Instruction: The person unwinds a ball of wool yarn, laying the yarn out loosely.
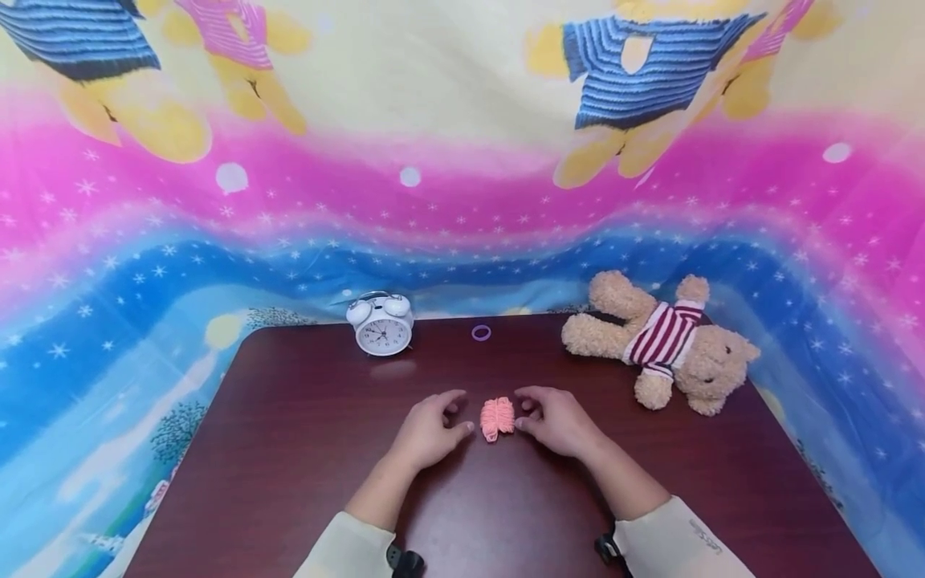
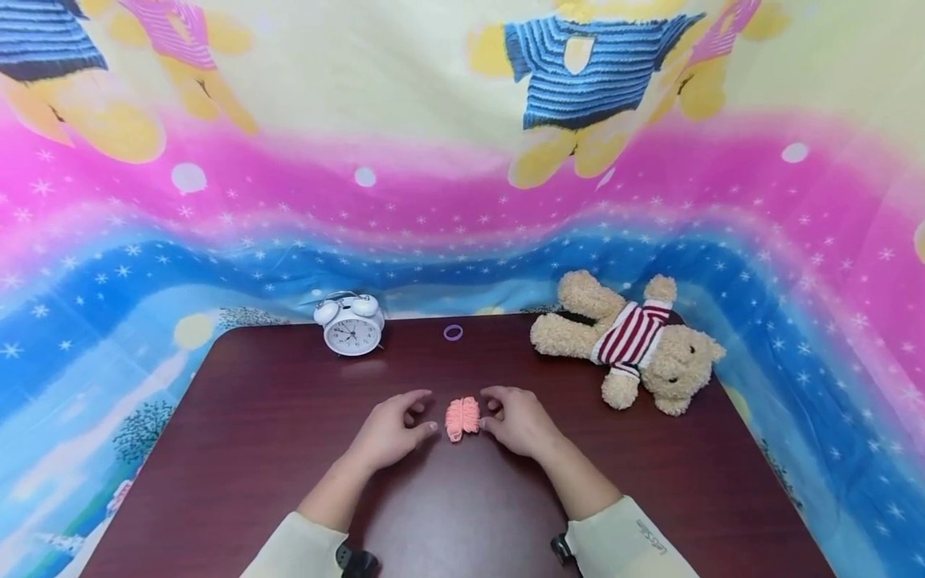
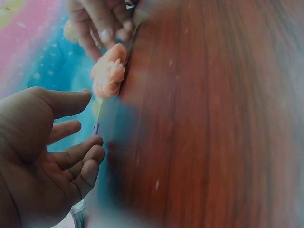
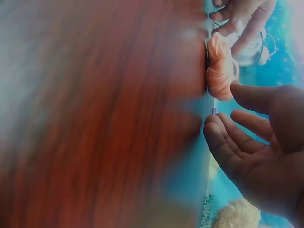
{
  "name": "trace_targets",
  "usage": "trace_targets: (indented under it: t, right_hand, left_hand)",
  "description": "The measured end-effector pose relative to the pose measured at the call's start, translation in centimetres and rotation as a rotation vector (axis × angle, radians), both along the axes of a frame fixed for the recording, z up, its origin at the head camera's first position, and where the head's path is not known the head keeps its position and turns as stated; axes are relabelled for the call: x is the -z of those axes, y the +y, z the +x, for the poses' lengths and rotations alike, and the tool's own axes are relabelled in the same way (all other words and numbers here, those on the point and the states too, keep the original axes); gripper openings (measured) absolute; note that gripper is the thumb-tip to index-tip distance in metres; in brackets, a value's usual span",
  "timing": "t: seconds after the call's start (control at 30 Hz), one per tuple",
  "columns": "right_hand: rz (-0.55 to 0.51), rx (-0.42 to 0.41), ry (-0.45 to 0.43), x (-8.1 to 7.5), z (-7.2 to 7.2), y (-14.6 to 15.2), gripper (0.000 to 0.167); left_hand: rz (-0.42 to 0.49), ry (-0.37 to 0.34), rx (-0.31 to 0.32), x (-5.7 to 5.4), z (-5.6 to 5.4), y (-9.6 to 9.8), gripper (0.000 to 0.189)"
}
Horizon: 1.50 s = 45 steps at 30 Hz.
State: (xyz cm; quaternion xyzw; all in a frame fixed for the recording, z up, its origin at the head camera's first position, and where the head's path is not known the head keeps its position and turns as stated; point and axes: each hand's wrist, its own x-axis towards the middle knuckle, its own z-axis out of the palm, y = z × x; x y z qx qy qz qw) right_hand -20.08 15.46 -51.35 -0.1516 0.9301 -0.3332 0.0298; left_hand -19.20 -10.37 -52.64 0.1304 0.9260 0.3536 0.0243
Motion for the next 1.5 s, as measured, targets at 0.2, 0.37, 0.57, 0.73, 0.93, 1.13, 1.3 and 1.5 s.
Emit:
trace_targets:
  t: [0.2, 0.37, 0.57, 0.73, 0.93, 1.13, 1.3, 1.5]
  right_hand:
    - [-0.041, -0.015, -0.036, 0.2, -0.4, -0.5, 0.042]
    - [-0.057, -0.012, -0.071, 0.4, -0.6, -0.8, 0.040]
    - [-0.086, -0.013, -0.102, 0.2, -0.7, -1.4, 0.038]
    - [-0.127, 0.011, -0.104, -0.3, -0.6, -1.5, 0.036]
    - [-0.187, 0.016, -0.079, -1.3, -0.5, -1.5, 0.034]
    - [-0.243, 0.024, -0.068, -2.0, -0.3, -1.5, 0.034]
    - [-0.301, 0.042, -0.091, -2.5, -0.1, -1.7, 0.035]
    - [-0.404, 0.061, -0.115, -3.0, 0.2, -1.9, 0.037]
  left_hand:
    - [0.031, -0.011, 0.038, 0.0, -0.3, 1.5, 0.058]
    - [0.043, -0.007, 0.056, 0.1, -0.6, 2.3, 0.051]
    - [0.117, -0.028, 0.049, 0.6, -0.8, 2.4, 0.044]
    - [0.280, -0.078, 0.038, 0.5, -0.8, 2.2, 0.042]
    - [0.523, -0.183, 0.012, 0.1, -0.8, 2.1, 0.043]
    - [0.708, -0.271, -0.053, -0.5, -0.6, 2.3, 0.041]
    - [0.793, -0.285, -0.095, -1.0, -0.6, 2.6, 0.036]
    - [0.866, -0.275, -0.134, -1.5, -0.6, 2.8, 0.033]
